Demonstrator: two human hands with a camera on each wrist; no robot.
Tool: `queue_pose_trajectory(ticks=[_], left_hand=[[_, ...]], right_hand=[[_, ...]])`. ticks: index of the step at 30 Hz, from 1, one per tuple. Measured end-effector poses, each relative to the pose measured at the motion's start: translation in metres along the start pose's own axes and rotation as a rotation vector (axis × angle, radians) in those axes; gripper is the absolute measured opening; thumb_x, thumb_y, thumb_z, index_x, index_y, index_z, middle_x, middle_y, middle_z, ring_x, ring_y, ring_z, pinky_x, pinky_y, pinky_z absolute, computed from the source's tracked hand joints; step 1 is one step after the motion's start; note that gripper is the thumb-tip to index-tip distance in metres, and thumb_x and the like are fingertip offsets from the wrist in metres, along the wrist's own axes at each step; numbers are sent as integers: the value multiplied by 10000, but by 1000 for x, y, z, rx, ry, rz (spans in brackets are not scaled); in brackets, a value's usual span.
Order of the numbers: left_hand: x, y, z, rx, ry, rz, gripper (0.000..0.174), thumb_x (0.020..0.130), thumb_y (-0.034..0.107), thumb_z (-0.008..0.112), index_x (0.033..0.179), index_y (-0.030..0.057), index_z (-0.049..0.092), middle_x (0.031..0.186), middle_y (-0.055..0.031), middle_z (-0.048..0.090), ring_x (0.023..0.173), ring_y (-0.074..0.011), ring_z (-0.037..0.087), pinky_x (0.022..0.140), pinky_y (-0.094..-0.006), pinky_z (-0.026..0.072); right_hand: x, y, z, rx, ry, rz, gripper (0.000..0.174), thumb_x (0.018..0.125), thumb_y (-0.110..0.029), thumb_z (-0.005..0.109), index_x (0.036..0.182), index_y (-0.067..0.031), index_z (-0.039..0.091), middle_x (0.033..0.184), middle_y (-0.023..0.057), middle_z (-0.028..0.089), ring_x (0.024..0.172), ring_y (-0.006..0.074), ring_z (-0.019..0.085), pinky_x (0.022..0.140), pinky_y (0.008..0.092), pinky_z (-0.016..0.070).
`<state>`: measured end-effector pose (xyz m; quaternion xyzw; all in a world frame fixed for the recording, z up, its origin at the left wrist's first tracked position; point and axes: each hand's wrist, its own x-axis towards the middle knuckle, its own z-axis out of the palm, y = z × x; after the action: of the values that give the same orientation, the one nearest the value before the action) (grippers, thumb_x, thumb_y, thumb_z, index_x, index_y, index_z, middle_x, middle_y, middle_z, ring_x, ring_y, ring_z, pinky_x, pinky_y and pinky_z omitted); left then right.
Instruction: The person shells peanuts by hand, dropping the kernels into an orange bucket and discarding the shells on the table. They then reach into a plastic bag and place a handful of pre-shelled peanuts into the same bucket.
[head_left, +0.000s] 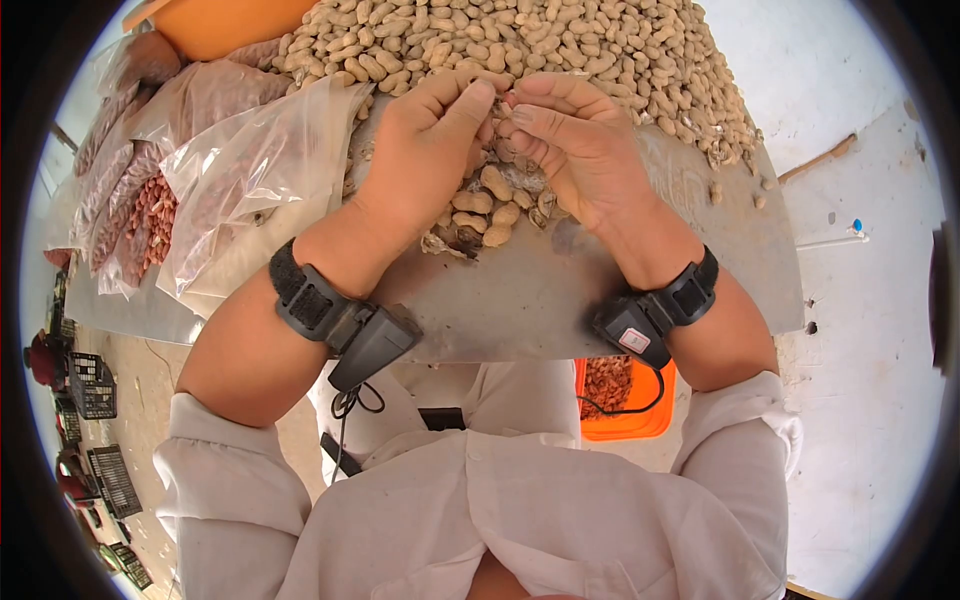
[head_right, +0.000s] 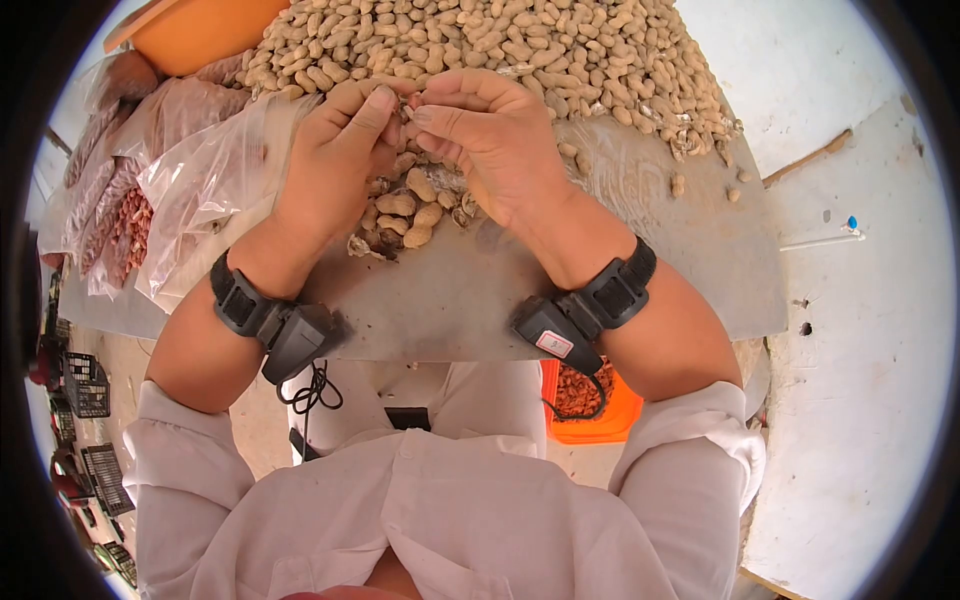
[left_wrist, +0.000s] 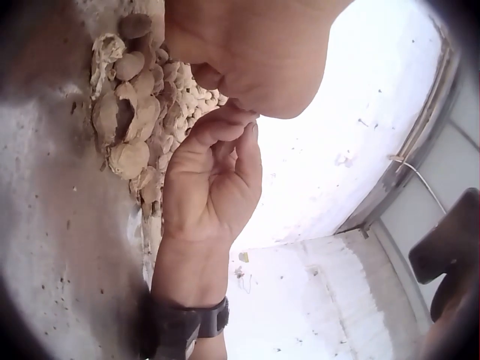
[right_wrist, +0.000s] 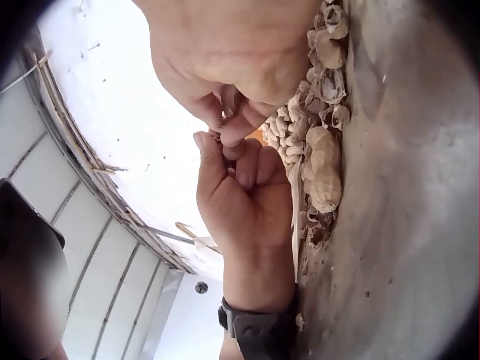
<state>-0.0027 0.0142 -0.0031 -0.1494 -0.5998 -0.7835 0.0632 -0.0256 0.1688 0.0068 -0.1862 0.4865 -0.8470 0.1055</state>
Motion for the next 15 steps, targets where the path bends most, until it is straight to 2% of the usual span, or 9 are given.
queue_pose_trajectory(ticks=[1, 4, 11, 15], left_hand=[[0, 1, -1, -102, -22, -90, 229, 954, 188, 430, 1022, 10, 557, 780, 7, 530, 568, -35, 396, 515, -180, 346], [2, 0, 1, -372, -64, -241, 240, 956, 180, 390, 967, -2, 545, 717, -9, 503, 502, -55, 329, 465, -197, 295], [5, -3, -3, -662, -44, -481, 246, 935, 178, 374, 824, 2, 504, 662, -38, 501, 470, -74, 337, 438, -211, 294], [4, -6, -4, -778, -70, -502, 261, 921, 206, 375, 778, 21, 489, 636, -25, 457, 473, -85, 341, 441, -214, 299]], right_hand=[[0, 0, -1, -32, 4, -11, 120, 791, 22, 618, 911, 22, 610, 870, 112, 644, 746, 173, 634, 665, 255, 517], [-2, -1, 0, -215, -31, -86, 140, 783, 23, 618, 923, 27, 606, 867, 101, 644, 723, 143, 622, 648, 248, 507], [0, -1, 3, -819, -62, -436, 106, 753, 34, 603, 849, -3, 628, 830, 59, 614, 641, 104, 601, 574, 220, 472], [-1, -9, 9, -1108, -213, -768, 96, 719, -4, 636, 804, -47, 647, 818, 55, 590, 674, 161, 592, 598, 260, 468]])
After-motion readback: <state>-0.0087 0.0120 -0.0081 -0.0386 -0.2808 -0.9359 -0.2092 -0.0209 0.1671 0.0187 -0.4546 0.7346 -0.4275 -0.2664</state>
